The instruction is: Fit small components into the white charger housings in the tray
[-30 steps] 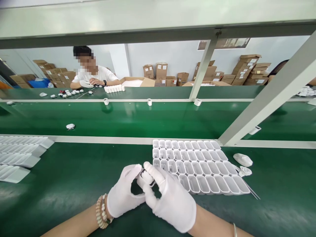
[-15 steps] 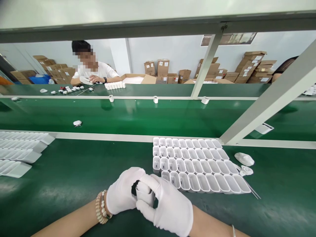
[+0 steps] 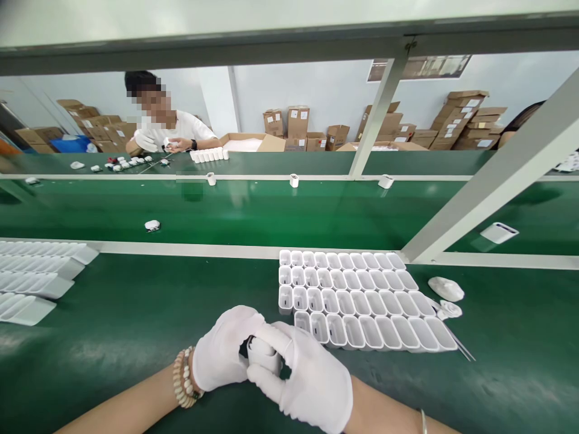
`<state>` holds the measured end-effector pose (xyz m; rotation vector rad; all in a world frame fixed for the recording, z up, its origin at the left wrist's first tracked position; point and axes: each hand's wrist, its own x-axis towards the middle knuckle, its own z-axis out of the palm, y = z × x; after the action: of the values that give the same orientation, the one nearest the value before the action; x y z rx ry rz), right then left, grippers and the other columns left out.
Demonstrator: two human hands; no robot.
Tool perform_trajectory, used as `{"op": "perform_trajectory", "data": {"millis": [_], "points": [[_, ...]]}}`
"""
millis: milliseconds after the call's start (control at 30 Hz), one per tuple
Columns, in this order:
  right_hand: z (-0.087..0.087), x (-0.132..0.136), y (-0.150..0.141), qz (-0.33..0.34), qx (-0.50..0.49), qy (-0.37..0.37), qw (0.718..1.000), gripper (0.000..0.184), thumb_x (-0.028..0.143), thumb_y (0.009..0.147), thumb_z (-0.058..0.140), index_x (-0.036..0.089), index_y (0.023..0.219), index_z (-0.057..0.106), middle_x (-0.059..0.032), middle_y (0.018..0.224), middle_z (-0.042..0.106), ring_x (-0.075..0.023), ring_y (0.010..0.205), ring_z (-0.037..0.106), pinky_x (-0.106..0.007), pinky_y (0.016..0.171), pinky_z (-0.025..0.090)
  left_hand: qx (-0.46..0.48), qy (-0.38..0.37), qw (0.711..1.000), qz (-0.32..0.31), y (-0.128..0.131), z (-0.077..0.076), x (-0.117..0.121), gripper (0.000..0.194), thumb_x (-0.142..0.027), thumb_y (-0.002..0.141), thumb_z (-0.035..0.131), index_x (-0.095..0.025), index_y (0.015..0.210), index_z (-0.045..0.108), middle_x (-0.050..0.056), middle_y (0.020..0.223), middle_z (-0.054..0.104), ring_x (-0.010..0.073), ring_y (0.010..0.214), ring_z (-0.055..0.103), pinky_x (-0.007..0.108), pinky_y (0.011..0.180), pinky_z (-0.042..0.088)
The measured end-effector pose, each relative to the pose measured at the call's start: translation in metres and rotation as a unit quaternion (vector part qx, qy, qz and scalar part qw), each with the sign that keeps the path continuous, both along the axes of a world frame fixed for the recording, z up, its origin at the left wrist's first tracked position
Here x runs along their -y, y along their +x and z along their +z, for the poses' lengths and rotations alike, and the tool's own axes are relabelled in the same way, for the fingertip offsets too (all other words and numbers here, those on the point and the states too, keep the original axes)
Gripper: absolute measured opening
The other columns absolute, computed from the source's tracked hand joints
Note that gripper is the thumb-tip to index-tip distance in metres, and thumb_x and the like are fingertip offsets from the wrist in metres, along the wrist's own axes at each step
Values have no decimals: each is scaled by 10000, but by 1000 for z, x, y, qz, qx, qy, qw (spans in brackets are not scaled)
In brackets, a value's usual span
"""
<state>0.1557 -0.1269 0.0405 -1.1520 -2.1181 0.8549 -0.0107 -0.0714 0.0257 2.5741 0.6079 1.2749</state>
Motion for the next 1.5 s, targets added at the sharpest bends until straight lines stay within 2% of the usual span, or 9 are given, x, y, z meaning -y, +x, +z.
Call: {"op": "perform_trajectory", "data": {"millis": [233,333,433,533,667,800,900,1033,1500], "points": [[2,-2,-2,5,-8,-11,1000,66,190,880,586,235,856,629,-29,946,680,-180,824,684,-268,700,594,-44,31,999,4,-3,-7,1,208,-141,761,458,-228,635,317,-49,508,343,107,437,293,257,423,289],[2,-2,-2,11,-1,8,1000,150,180,887,577,228,745,584,-27,950,672,-166,805,677,-270,713,589,-54,54,997,11,-4,-8,3,222,-119,759,451,-225,615,318,-42,500,351,112,443,298,261,433,282],[1,-2,-1,7,9,47,999,91,186,890,576,248,849,629,-21,905,663,-163,763,661,-269,676,581,-57,70,995,29,-4,-7,4,228,-90,760,438,-228,618,326,-42,498,357,121,446,301,270,439,276],[1,-3,-1,8,4,76,997,215,175,885,575,282,1062,632,-16,883,663,-166,743,654,-270,657,573,-39,54,997,47,-4,-5,3,223,-104,794,438,-228,636,343,-45,506,376,122,445,323,273,443,293],[4,-3,-3,-19,-19,4,1000,242,193,883,574,265,1113,595,-28,921,689,-196,833,689,-315,741,602,-7,28,998,49,-5,-6,3,61,-215,860,500,-200,918,492,-31,602,544,138,490,477,283,492,411],[-1,-1,-4,-56,-46,-8,997,403,214,873,584,258,1267,516,-56,1077,708,-252,1072,680,-407,923,583,6,39,997,68,-7,-10,4,445,-425,909,523,-168,1254,408,40,769,667,183,599,621,324,565,517],[-10,1,-2,-88,-24,15,996,587,248,889,579,264,1433,359,-98,1265,658,-275,1162,647,-468,980,556,0,36,997,65,-7,-11,5,439,-445,911,519,-184,1249,417,38,772,676,185,609,642,321,567,535],[-17,3,2,-117,2,28,993,689,284,887,603,265,1496,282,-130,1351,609,-308,1221,610,-483,974,565,-7,38,998,53,-8,-9,4,235,-289,880,541,-208,1095,489,35,798,690,175,644,661,312,599,551],[-14,1,2,-102,13,123,987,670,261,950,496,264,1539,177,-126,1212,670,-265,1016,715,-418,848,627,-11,-36,999,9,-6,-7,2,92,-278,900,533,-197,942,524,30,737,644,163,607,604,291,564,514]]}}
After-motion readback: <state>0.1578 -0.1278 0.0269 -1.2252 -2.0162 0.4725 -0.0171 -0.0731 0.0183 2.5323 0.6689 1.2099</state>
